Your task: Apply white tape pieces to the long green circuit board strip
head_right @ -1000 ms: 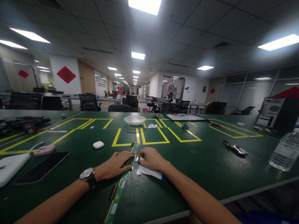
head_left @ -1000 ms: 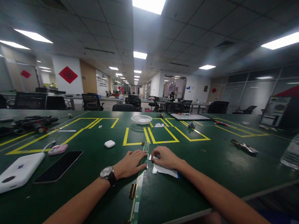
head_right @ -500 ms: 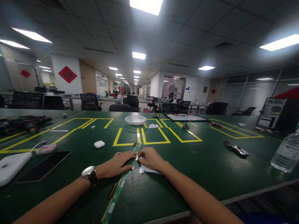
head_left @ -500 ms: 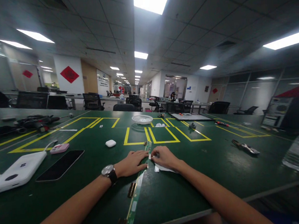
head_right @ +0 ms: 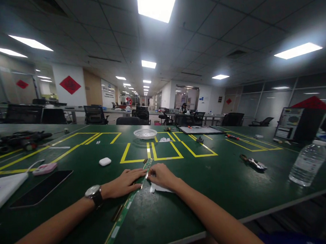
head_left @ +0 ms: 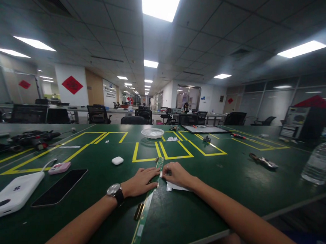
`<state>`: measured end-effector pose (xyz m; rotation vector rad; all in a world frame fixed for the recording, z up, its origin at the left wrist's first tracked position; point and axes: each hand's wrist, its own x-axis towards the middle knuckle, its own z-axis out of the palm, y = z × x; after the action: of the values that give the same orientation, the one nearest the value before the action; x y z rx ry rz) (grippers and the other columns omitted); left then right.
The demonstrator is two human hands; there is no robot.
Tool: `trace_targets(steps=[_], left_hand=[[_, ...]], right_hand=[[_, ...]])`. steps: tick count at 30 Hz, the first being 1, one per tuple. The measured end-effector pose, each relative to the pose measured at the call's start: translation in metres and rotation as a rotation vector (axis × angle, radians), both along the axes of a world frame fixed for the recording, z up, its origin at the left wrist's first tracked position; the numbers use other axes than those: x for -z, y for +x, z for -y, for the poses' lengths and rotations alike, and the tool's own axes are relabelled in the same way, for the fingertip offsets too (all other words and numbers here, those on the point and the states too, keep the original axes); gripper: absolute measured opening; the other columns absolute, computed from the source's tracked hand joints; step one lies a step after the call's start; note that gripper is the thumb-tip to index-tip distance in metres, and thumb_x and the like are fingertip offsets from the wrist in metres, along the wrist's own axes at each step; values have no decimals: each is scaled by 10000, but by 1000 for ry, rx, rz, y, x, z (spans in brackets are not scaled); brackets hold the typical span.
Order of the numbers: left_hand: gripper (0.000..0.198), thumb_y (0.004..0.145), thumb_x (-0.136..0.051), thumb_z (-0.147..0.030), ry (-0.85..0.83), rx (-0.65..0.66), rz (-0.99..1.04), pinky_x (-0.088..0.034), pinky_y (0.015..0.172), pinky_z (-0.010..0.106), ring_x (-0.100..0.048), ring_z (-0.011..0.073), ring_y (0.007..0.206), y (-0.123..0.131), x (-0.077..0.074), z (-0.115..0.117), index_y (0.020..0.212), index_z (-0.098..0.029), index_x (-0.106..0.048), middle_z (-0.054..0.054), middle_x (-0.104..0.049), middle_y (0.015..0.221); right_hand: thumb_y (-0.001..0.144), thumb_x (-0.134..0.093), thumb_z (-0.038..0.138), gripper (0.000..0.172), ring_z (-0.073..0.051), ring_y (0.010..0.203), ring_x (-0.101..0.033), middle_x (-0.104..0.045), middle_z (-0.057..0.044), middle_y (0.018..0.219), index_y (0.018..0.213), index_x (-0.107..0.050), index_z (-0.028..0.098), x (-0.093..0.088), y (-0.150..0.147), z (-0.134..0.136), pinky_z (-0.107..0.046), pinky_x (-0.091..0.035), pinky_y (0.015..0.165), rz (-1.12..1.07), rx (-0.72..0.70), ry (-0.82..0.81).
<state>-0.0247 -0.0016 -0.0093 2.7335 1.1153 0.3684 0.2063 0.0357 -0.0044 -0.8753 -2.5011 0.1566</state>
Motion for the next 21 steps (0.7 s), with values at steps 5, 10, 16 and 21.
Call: trace_targets(steps=[5, 10, 16, 21], left_hand=[[489, 980, -451, -436, -15, 6, 42, -287, 1076, 484, -384, 271, 1365, 2, -6, 2, 1445, -335, -339, 39, -397, 1514], [482, 988, -420, -438, 41, -91, 164, -258, 1110, 482, -343, 278, 1389, 0, -14, -2, 1438, -277, -353, 70, -334, 1546], [429, 1015, -328, -440, 174, -206, 239, -273, 1097, 495, -360, 283, 1374, -17, -20, -8, 1398, -268, -414, 63, -327, 1548], [418, 1023, -308, -460, 187, -199, 191, -274, 1083, 515, -355, 277, 1376, -31, -16, -8, 1394, -294, -403, 57, -306, 1558]], right_hand=[[856, -633, 259, 120, -155, 795, -626, -704, -37, 836, 862, -720, 177, -11, 5, -1, -245, -446, 748, 25, -68, -34], [943, -482, 217, 255, -170, 1100, -591, -671, -81, 1164, 1069, -701, 179, -17, 5, -1, -299, -411, 996, 20, -222, -4], [1001, -320, 271, 400, -174, 1146, -579, -646, -85, 1251, 1156, -675, 171, -12, 22, -27, -301, -400, 1019, 195, -138, 21], [1005, -282, 337, 463, -222, 1110, -587, -661, -125, 1184, 1044, -712, 170, -10, 83, -63, -326, -401, 978, 378, 485, -32]])
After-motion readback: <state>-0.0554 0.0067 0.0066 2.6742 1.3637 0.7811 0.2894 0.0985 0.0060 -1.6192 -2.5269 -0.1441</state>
